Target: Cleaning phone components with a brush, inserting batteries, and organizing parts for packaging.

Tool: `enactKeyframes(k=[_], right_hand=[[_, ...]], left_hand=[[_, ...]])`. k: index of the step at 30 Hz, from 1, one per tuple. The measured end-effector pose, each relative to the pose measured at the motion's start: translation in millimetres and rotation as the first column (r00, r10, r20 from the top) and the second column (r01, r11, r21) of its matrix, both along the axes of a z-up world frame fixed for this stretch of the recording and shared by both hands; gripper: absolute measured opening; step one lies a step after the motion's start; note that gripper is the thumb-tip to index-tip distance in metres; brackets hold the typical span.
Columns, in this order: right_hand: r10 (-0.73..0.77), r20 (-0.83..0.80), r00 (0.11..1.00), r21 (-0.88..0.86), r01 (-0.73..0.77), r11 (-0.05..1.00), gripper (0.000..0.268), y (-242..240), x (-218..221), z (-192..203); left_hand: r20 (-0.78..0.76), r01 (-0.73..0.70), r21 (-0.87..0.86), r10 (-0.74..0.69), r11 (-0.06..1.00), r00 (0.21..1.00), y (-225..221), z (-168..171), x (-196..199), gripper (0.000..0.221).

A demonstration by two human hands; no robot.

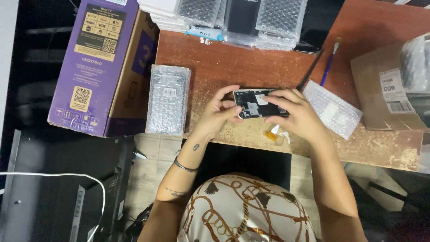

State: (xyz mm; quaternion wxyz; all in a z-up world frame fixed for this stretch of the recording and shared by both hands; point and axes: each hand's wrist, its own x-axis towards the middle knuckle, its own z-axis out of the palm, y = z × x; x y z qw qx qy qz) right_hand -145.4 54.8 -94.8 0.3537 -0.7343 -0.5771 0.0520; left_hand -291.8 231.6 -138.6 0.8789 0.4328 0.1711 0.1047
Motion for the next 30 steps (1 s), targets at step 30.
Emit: enactKeyframes(k=[30], right_hand=[[-0.306,-0.022,0.952,-0.018,0.305,0.952,0.018,42,82,-55]], left_hand=[[-0.145,-0.010,0.214,0.042,0.977,0.989,7,-10,-20,0.067]])
